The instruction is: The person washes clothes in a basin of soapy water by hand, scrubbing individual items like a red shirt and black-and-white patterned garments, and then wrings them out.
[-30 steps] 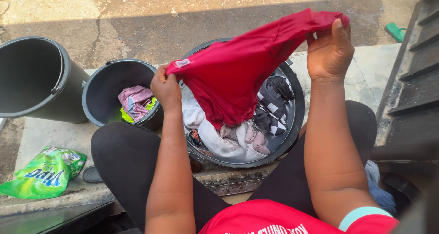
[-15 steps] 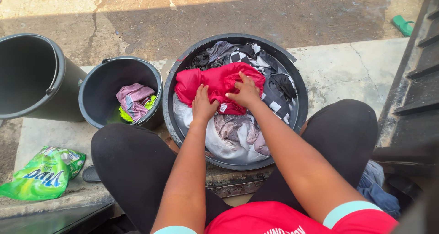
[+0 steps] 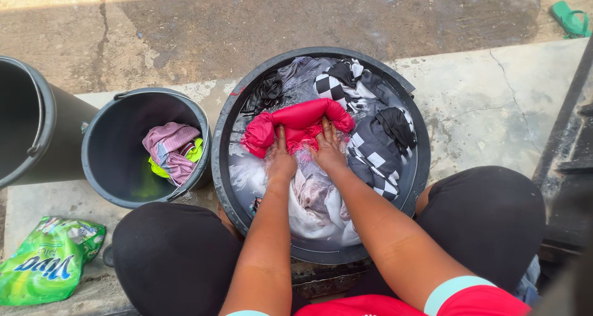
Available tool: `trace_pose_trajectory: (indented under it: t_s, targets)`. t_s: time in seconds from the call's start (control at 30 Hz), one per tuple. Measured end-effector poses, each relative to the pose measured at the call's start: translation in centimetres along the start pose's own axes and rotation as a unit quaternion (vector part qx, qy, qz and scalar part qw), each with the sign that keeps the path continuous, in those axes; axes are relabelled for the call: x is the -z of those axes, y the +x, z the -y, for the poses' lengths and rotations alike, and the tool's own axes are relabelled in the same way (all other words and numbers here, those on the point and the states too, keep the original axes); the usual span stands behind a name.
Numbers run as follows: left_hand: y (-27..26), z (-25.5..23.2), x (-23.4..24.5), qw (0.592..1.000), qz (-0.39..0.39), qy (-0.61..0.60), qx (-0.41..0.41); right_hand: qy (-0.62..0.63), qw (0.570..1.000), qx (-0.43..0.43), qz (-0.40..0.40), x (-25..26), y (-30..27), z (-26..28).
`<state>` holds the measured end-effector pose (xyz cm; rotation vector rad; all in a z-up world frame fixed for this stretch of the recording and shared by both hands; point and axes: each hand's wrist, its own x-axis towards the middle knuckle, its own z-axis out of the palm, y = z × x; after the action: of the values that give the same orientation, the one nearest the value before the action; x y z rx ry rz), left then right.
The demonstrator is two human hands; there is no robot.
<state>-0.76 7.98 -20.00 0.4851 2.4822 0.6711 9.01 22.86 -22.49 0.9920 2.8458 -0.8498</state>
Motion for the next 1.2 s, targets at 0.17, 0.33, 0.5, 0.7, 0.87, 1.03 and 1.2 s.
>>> trace_pose_trajectory:
  t_s: [0.17, 0.33, 0.5, 0.7, 0.87, 1.03, 1.2]
  targets:
    - [5.7, 5.7, -8.0, 0.984, 0.157, 0.053, 0.069, -0.066, 0.996, -0.024, 0.055, -3.1, 1.8, -1.9]
    - [6.5, 7.3, -10.7, 0.983, 0.16, 0.039, 0.078, 0.007, 0.986, -0.098, 0.132, -5.3, 1.8, -2.3]
    - [7.9, 6.6, -9.9, 0.985, 0.147, 0.0, 0.087, 0.018, 0.98, -0.101, 0.169, -6.6, 1.8, -3.3]
    - [8.0, 6.4, -9.8, 0.984, 0.152, -0.016, 0.088, 0.003, 0.989, -0.085, 0.119, -6.5, 2.3, -3.0]
    - [6.6, 7.1, -10.3, 0.978, 0.182, -0.013, 0.097, -0.011, 0.992, -0.069, 0.109, -6.3, 3.1, -2.9]
    - [5.7, 7.9, -10.5, 0.974, 0.196, -0.019, 0.111, -0.015, 0.987, -0.071, 0.142, -7.3, 2.2, -3.7]
    - [4.6, 8.4, -10.6, 0.97, 0.208, -0.021, 0.127, -0.013, 0.984, -0.066, 0.168, -7.3, 1.5, -4.2]
